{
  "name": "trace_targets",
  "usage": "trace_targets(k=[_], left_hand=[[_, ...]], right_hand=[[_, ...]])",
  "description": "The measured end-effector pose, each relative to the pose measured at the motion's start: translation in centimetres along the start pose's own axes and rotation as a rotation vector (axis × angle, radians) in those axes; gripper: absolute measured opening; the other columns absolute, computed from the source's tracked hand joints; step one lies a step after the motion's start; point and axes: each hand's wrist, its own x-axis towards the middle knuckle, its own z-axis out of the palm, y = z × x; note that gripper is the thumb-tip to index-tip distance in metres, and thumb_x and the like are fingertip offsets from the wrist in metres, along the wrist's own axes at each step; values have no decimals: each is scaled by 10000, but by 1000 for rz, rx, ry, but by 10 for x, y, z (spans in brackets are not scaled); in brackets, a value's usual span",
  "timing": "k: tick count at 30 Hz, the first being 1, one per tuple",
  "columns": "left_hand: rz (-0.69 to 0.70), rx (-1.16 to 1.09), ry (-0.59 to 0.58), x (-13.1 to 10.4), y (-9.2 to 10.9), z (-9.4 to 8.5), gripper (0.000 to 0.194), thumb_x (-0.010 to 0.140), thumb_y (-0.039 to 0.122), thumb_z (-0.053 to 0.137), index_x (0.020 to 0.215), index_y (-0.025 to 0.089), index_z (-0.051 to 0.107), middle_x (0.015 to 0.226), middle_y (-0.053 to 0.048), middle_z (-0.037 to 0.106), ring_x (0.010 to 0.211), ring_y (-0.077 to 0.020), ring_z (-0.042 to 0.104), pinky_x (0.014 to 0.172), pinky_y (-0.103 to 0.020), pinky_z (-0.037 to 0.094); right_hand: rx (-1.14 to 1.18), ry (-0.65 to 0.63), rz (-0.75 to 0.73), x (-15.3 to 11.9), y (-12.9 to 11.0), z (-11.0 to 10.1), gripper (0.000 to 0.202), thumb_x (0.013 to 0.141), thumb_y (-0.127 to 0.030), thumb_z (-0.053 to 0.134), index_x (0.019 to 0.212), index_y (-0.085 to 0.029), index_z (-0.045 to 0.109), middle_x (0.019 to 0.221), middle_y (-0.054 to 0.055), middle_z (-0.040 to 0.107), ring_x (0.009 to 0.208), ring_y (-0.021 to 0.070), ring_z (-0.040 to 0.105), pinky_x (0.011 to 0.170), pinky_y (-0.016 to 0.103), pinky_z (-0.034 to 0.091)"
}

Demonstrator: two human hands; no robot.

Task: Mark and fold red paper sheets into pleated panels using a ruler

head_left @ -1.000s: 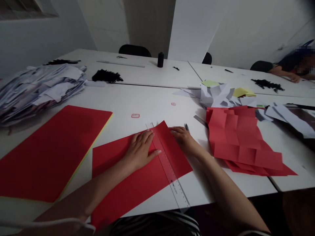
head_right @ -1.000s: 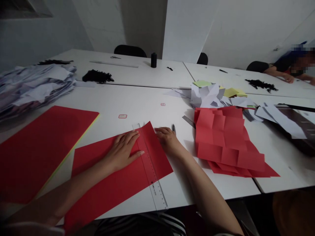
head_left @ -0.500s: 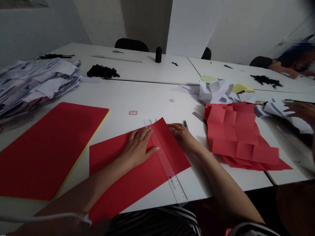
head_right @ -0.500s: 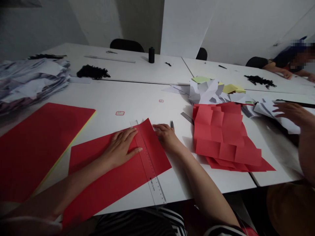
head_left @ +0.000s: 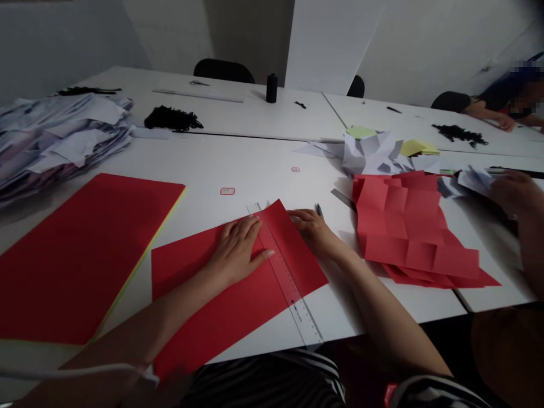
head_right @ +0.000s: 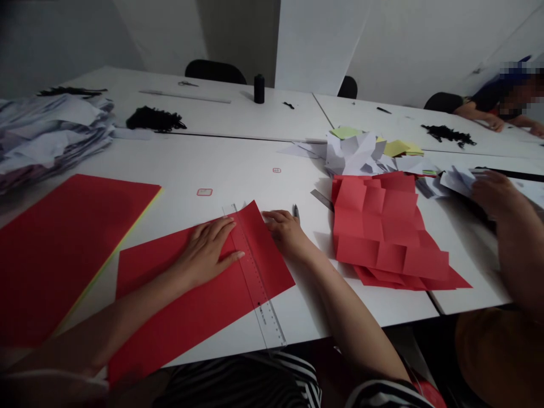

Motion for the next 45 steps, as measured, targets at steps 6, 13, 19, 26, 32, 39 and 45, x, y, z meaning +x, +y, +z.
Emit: trace_targets(k=[6,13,19,26,32,39,45], left_hand=[[28,-11,18,3,-1,1,609,882,546,403,1349,163,328,1393,-138,404,1305,-280,333,1073,-445,194],[30,-8,8,5,-2,0,624,879,558,386,1345,147,343,1380,-147,417,1303,-291,335,1072,-456,201],[40,33,22,3,-2,0,608,889,565,383,1328,145,356,1380,-144,416,1310,-257,327,1077,-427,197],[20,6,41,0,-1,1,592,875,568,406,1319,178,364,1373,-137,435,1288,-276,365,1065,-441,211],[17,7,57,-2,0,3,588,877,547,420,1294,132,408,1367,-168,439,1288,-292,359,1086,-440,173],[10,57,-11,-3,-3,6,545,819,389,508,1268,92,426,1374,-191,418,1292,-312,345,1096,-454,163],[-16,92,-45,-2,1,3,603,766,326,530,1307,96,393,1361,-187,433,1288,-306,359,1092,-442,184]], right_hand=[[-19,-6,8,0,3,0,344,871,-206,500,1167,-340,614,1375,-12,464,1253,243,374,991,491,363],[-59,-71,5,-1,-2,-5,347,835,-165,506,1120,-304,646,1442,-17,378,1302,268,306,994,507,332],[-108,-110,-50,-2,-7,-4,476,836,-150,465,1299,-253,508,1513,9,241,1395,258,144,1045,501,257],[-156,-105,-95,-5,-14,6,552,861,-210,463,1395,-316,368,1525,-23,192,1417,247,40,1120,506,130],[-204,-134,-130,-5,-24,13,514,874,-219,433,1385,-261,395,1527,5,174,1414,284,15,1113,582,53],[-211,-160,-119,-3,-32,15,509,913,-276,361,1420,-254,329,1526,6,174,1412,289,33,1092,616,65],[-174,-152,-105,1,-34,15,519,869,-220,395,1388,-217,397,1514,16,220,1411,297,31,1082,635,52]])
